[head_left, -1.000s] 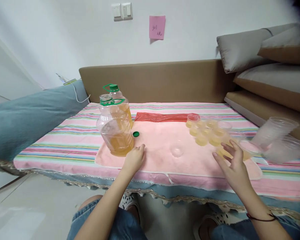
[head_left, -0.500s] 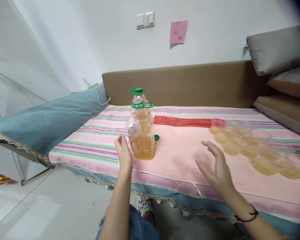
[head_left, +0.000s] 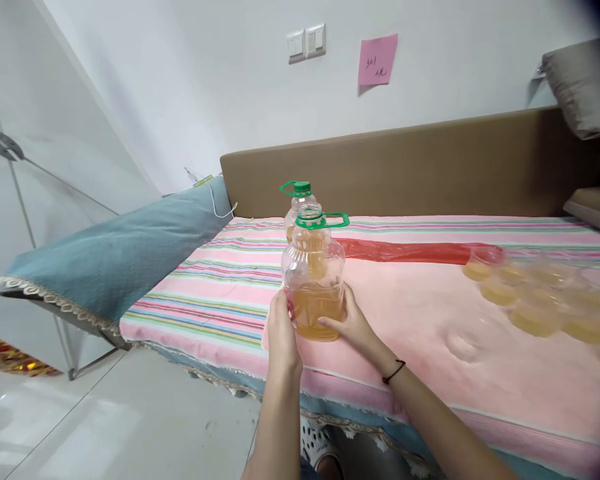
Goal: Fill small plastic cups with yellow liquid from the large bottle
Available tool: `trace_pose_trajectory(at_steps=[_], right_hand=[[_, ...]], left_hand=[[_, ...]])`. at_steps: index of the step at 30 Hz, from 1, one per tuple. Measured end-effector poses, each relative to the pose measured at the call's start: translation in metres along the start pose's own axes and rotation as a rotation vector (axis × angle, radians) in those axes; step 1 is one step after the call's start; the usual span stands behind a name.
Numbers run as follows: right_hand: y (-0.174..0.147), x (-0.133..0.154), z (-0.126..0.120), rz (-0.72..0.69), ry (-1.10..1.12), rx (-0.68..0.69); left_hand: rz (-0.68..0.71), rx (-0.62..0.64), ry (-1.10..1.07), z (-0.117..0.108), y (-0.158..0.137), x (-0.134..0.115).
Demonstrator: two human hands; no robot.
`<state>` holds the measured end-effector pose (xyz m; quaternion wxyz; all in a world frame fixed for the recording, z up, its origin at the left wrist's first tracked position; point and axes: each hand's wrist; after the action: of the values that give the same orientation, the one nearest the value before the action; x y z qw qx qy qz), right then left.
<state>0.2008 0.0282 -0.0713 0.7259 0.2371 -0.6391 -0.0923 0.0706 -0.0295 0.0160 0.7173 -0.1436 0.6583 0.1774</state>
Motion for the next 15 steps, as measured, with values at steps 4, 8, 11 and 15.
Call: trace_pose_trajectory(at_steps=[4, 8, 11, 15], right_hand=[[0.011, 0.005, 0.012, -0.030, 0.077, -0.049], [0.009, 0.006, 0.015, -0.066, 0.100, -0.123], [0.003, 0.010, 0.014, -0.056, 0.083, -0.189], [-0.010, 0.029, 0.001, -0.049, 0.080, -0.269]], left_hand=[[-0.091, -0.006, -0.052, 0.004, -0.003, -0.002], [-0.080, -0.021, -0.038, 0.007, -0.007, -0.003], [-0.009, -0.028, -0.040, 0.007, -0.009, -0.005], [0.091, 0.048, -0.097, 0.006, -0.012, -0.012]])
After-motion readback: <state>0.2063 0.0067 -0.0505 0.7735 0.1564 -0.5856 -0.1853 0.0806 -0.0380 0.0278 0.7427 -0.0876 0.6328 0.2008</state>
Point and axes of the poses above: each hand's wrist, its own y-axis towards the middle knuckle, its own z-axis out of the palm, x = y × z, and after that the axes turned 1 degree about y, right-handed
